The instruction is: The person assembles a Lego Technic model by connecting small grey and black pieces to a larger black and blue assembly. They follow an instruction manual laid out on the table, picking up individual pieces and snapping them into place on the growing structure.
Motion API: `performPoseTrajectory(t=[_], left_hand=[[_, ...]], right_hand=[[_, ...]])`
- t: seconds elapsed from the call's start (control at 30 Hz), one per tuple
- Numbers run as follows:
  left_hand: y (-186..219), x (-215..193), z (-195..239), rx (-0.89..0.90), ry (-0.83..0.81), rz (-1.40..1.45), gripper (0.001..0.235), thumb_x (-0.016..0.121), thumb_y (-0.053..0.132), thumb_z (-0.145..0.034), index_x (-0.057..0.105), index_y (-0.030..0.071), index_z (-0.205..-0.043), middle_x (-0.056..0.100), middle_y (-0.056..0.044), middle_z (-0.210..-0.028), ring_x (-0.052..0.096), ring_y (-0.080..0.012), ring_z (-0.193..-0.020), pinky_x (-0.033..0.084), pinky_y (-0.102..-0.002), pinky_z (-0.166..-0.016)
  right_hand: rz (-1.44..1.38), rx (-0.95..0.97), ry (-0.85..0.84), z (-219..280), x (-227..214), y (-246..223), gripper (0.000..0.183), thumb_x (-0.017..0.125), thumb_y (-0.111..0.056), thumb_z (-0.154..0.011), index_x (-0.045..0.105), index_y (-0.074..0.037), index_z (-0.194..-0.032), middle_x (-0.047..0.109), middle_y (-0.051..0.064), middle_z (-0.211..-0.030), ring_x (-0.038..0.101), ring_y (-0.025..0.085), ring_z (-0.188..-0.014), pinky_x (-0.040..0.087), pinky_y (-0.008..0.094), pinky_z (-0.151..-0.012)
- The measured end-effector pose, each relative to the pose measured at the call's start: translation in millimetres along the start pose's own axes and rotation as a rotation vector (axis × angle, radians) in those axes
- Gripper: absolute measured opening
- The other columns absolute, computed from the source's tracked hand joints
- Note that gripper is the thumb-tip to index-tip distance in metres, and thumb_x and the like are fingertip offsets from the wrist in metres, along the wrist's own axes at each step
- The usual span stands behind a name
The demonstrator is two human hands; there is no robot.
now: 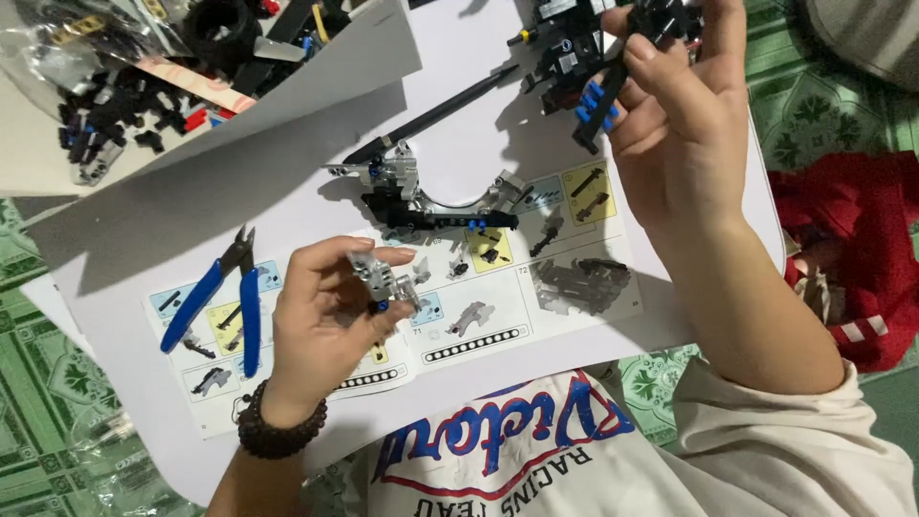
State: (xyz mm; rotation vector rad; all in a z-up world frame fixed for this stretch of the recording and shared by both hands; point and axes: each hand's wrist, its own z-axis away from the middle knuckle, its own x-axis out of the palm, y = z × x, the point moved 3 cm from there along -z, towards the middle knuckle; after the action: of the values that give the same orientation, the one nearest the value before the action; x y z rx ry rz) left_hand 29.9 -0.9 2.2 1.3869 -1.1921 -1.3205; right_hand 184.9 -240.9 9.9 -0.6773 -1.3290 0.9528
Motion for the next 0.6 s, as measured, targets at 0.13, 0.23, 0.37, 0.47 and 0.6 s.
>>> performPoseTrajectory(t=[0.13, 0.23, 0.37, 0.47, 0.6], left_hand=[[4.0, -5.4, -2.0, 0.001, 0.036, 0.074, 0.042, 0.069, 0.007, -0.081, 0.041, 0.009, -0.113, 0.066, -0.012, -0.106, 0.043, -0.0039, -0.046, 0.041, -0.014, -0.044], [1.8, -7.3, -0.8, -0.076, 0.031, 0.299, 0.042, 0.066, -0.002, -0.081, 0.042, 0.007, -0.115, 0.065, -0.021, -0.105, 0.067, -0.0189, -0.072, 0.061, -0.023, -0.052], [-0.8, -10.4, -0.7, -0.108, 0.025, 0.431, 0.040, 0.064, 0.002, -0.083, 0.041, 0.009, -0.115, 0.066, -0.025, -0.102, 0.068, -0.0208, -0.055, 0.060, -0.028, -0.050], [1.1, -11.3, 1.6, -0.138, 0.051, 0.467, 0.039, 0.061, 0.003, -0.085, 0.040, 0.008, -0.117, 0.065, -0.026, -0.102, 0.068, -0.0208, -0.057, 0.059, -0.028, -0.053], [3.6, -11.5, -0.7, -0.189, 0.042, 0.544, 0.040, 0.061, 0.008, -0.085, 0.040, 0.006, -0.120, 0.062, -0.024, -0.106, 0.068, -0.0230, -0.066, 0.060, -0.034, -0.063]], right_hand=[[-0.001, 0.023, 0.043, 6.7, 8.2, -0.6, 0.061, 0.064, -0.003, -0.084, 0.036, -0.016, -0.137, 0.062, 0.014, -0.110, 0.061, 0.020, -0.085, 0.055, 0.030, -0.076], [0.011, -0.040, 0.005, 8.0, 3.5, 6.2, 0.059, 0.061, 0.003, -0.093, 0.035, -0.021, -0.140, 0.062, 0.020, -0.123, 0.061, 0.018, -0.095, 0.053, 0.027, -0.073], [0.258, -0.243, -0.345, 21.2, 23.3, 5.9, 0.049, 0.058, 0.000, -0.097, 0.036, -0.017, -0.137, 0.051, 0.022, -0.132, 0.052, 0.027, -0.122, 0.052, 0.033, -0.090], [0.342, -0.259, -0.477, 30.8, 35.5, 9.0, 0.054, 0.061, -0.001, -0.093, 0.033, -0.014, -0.137, 0.046, 0.019, -0.131, 0.049, 0.030, -0.130, 0.052, 0.036, -0.102], [0.350, -0.157, -0.633, 38.7, 45.0, 13.6, 0.059, 0.065, -0.001, -0.088, 0.030, -0.013, -0.135, 0.046, 0.022, -0.125, 0.057, 0.023, -0.103, 0.059, 0.031, -0.083]])
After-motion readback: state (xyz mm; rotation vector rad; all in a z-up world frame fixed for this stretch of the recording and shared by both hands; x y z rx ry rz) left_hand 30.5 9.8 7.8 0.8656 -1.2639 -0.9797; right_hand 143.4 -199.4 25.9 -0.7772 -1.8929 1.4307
